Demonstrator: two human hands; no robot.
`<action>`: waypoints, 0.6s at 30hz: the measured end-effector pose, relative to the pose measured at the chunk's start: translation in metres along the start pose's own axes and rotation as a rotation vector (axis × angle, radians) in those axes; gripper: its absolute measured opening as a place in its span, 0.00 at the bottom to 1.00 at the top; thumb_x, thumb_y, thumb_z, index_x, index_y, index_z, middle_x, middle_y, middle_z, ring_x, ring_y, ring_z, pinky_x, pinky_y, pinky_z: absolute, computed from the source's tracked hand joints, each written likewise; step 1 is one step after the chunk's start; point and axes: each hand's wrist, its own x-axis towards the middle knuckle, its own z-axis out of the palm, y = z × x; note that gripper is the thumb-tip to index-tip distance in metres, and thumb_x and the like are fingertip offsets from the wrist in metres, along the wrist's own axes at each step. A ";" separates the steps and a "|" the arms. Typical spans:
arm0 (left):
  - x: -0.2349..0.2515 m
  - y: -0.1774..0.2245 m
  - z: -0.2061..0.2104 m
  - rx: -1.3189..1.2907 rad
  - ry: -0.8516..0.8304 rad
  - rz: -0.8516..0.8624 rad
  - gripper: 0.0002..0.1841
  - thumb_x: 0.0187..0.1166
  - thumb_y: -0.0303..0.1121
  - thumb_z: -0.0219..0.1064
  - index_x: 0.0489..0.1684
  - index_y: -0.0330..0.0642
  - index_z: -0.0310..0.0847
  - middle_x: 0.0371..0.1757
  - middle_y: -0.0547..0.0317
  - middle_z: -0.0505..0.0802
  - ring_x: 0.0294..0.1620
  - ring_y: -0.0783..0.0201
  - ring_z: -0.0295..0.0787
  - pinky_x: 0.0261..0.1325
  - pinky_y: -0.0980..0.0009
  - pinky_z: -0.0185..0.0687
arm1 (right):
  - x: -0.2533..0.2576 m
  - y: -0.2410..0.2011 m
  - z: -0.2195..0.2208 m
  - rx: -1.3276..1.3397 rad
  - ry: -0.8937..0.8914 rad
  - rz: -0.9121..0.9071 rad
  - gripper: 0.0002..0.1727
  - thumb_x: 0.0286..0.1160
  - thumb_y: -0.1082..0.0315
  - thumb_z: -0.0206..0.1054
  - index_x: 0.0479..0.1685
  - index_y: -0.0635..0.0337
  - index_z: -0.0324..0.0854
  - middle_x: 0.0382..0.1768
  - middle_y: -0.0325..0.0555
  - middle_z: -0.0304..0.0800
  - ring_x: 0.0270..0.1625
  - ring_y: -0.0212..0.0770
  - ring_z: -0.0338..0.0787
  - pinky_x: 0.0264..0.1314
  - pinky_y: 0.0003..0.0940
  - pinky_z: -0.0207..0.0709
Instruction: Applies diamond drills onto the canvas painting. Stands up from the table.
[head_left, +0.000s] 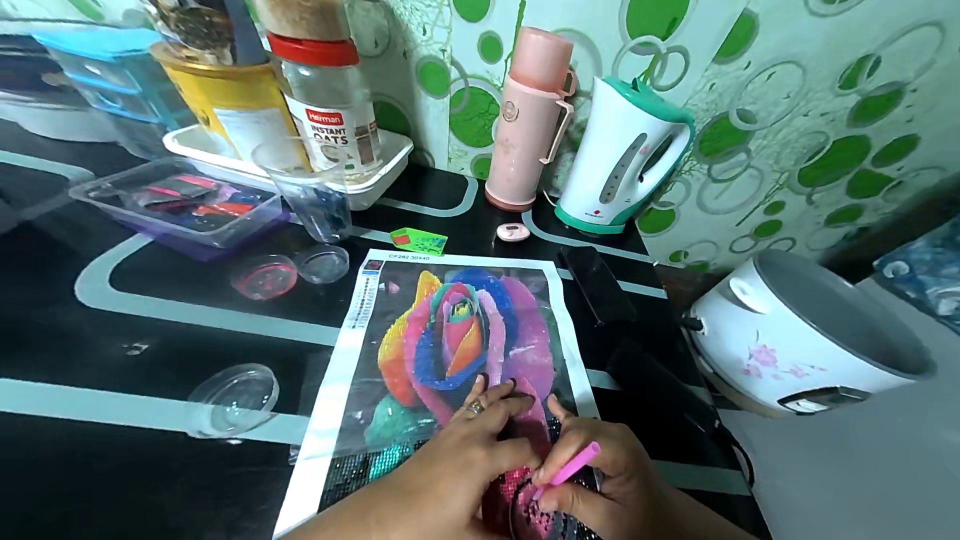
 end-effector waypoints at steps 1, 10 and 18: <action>0.000 0.000 0.000 -0.002 -0.002 -0.001 0.33 0.53 0.66 0.81 0.52 0.54 0.88 0.80 0.41 0.79 0.89 0.37 0.61 0.90 0.32 0.40 | 0.000 0.000 0.000 -0.003 -0.003 -0.002 0.09 0.77 0.63 0.74 0.38 0.60 0.85 0.35 0.37 0.92 0.45 0.24 0.92 0.87 0.43 0.68; 0.001 0.001 0.000 0.001 -0.007 -0.006 0.33 0.53 0.66 0.81 0.51 0.53 0.89 0.78 0.39 0.80 0.89 0.35 0.61 0.90 0.30 0.40 | 0.000 0.002 0.001 -0.010 -0.013 -0.002 0.09 0.78 0.63 0.73 0.38 0.60 0.84 0.35 0.37 0.92 0.45 0.24 0.92 0.87 0.43 0.67; 0.001 0.001 -0.001 0.005 -0.012 -0.002 0.33 0.54 0.67 0.79 0.52 0.54 0.89 0.79 0.41 0.79 0.89 0.38 0.62 0.90 0.31 0.40 | 0.001 0.002 -0.002 0.075 0.049 0.018 0.08 0.78 0.63 0.74 0.42 0.58 0.84 0.36 0.35 0.93 0.46 0.24 0.93 0.87 0.44 0.70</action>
